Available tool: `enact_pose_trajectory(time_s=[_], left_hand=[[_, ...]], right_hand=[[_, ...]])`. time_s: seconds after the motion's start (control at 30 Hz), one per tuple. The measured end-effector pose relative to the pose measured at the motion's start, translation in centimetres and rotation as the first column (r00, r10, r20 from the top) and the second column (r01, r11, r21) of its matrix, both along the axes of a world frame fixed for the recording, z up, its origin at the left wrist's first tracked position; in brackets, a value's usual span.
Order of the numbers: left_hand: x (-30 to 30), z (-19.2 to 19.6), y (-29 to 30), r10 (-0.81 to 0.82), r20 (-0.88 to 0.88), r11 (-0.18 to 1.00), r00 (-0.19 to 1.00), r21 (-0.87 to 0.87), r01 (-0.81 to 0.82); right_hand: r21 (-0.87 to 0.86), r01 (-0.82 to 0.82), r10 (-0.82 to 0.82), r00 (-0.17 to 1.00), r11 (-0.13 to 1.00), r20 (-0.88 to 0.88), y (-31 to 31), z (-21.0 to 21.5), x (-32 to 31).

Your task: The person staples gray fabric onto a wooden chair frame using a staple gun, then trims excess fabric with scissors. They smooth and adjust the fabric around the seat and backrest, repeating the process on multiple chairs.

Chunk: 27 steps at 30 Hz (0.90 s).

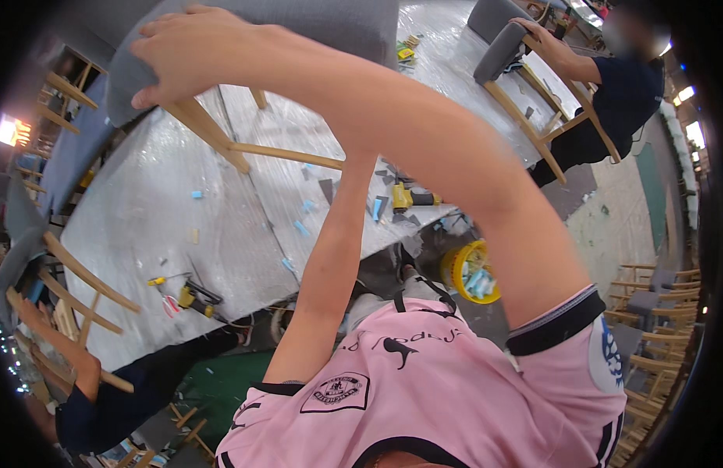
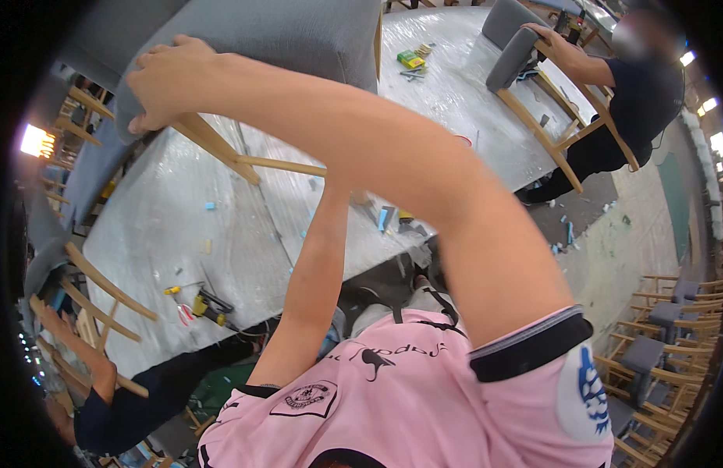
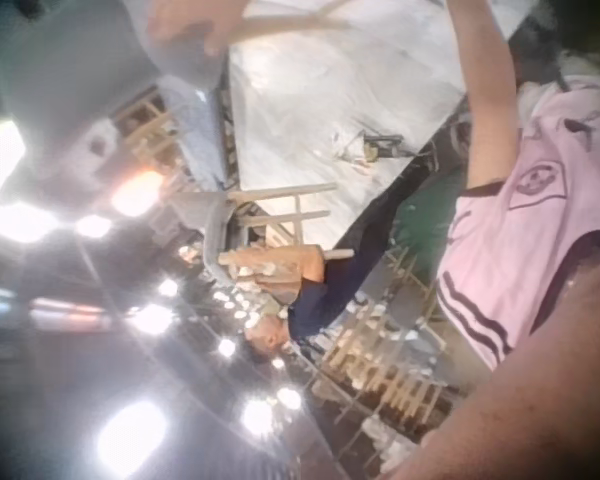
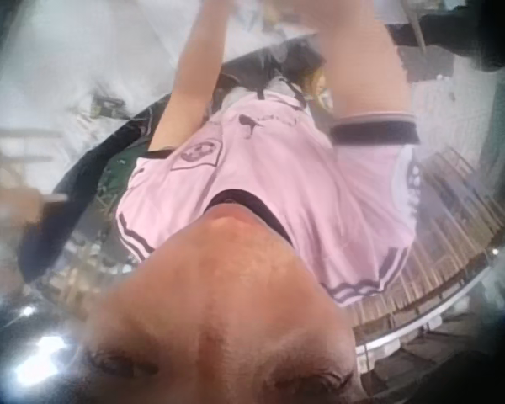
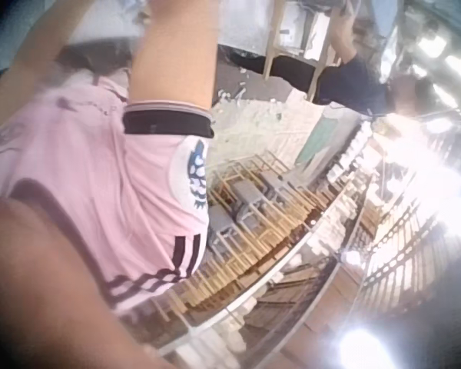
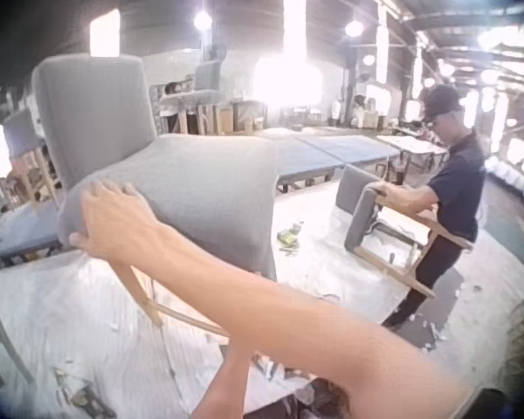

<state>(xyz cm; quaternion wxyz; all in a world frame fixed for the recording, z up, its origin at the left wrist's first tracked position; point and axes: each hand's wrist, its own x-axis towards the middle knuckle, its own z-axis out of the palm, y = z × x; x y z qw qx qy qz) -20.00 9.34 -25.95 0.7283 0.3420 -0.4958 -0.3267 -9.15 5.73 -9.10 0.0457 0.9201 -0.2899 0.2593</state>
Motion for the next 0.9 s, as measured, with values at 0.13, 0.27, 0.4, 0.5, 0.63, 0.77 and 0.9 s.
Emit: enact_pose_trajectory(time_s=[0.13, 0.27, 0.4, 0.5, 0.63, 0.77, 0.9], left_hand=[[-1.8, 0.3, -0.1, -0.037, -0.099, 0.999, 0.994, -0.039, 0.033], [-4.8, -1.0, -0.3, 0.286, 0.121, 0.958, 0.951, -0.028, -0.285], [-4.1, 0.8, -1.5, -0.005, 0.038, 0.986, 0.999, -0.169, 0.011], [-1.7, 0.2, -2.3, 0.008, 0.011, 0.995, 1.0, -0.098, -0.007], [-1.6, 0.4, -1.1, -0.103, -0.002, 0.995, 0.995, 0.001, 0.103], [-0.6, 1.6, -0.3, -0.215, -0.024, 0.972, 0.976, 0.096, 0.216], [0.3, 2.2, 0.7, -0.201, 0.032, 0.943, 0.979, 0.276, 0.185]], right_hand=[[-0.137, 0.365, -0.357, 0.931, 0.921, 0.078, -0.8, 2.7, -13.1], [-0.413, 0.657, -0.626, 0.746, 0.631, 0.229, -1.6, -0.6, -14.1], [0.139, 0.161, -0.185, 0.967, 0.977, 0.177, 4.4, -1.5, -3.7], [0.401, -0.239, 0.087, 0.928, 0.884, 0.362, 10.2, -4.4, -4.4], [0.513, -0.147, -0.41, 0.435, 0.846, 0.802, 12.8, -12.8, -16.9], [0.595, 0.133, -0.608, 0.244, 0.793, 0.755, 12.6, -13.7, -23.1], [0.626, 0.015, -0.566, 0.444, 0.779, 0.694, 9.5, -14.3, -24.1]])
